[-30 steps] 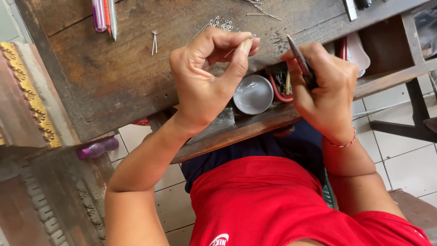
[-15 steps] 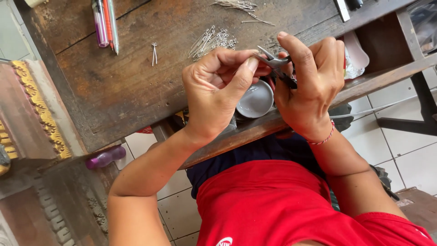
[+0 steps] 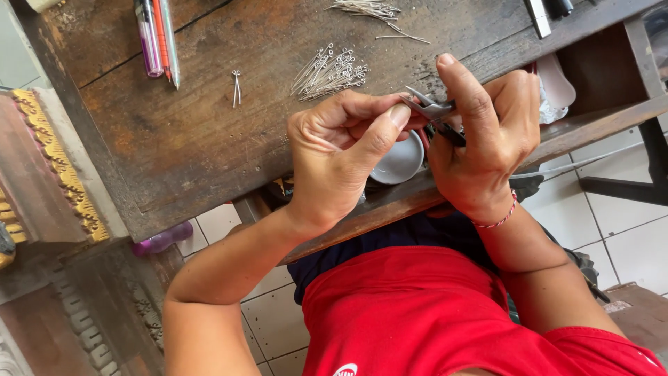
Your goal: Using pliers to bend and shape small silver wires into jewelry pins at a workbench.
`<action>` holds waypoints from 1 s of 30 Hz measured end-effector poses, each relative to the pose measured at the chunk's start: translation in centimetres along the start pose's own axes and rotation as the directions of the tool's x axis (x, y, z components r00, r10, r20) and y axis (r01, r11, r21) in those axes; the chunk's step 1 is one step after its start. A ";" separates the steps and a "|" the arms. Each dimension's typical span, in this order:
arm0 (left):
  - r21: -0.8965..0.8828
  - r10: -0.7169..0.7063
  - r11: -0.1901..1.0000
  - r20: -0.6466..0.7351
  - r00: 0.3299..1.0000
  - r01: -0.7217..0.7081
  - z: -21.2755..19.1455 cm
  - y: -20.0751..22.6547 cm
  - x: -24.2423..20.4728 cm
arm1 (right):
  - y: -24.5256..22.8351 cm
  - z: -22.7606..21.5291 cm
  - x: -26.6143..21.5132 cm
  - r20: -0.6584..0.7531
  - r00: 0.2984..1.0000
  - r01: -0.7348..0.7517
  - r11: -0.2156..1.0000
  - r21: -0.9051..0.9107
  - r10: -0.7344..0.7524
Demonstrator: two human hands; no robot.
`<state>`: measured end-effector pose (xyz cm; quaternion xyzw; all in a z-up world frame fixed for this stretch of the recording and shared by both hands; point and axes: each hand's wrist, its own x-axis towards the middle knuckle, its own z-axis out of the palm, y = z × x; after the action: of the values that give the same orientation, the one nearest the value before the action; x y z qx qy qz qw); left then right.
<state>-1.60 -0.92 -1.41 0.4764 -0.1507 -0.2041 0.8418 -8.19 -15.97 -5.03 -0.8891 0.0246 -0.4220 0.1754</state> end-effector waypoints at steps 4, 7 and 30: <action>-0.010 -0.008 1.000 0.014 1.000 0.008 0.0 0.0 0.0 | 0.0 -0.1 0.0 0.016 1.000 -0.011 1.000 -0.005 0.011; -0.007 -0.016 1.000 0.013 1.000 0.016 -0.1 0.1 0.1 | -0.1 -0.3 0.2 0.034 0.999 -0.019 1.000 0.023 0.018; 0.511 0.302 0.808 0.071 0.951 -0.295 0.1 2.1 1.0 | -1.3 -3.6 2.7 0.387 0.922 -0.081 0.961 0.264 -0.029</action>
<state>-0.37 -0.52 0.52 0.6558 -0.2668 -0.0183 0.7060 -9.27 -16.31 -0.50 -0.9214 -0.0576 -0.2351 0.3041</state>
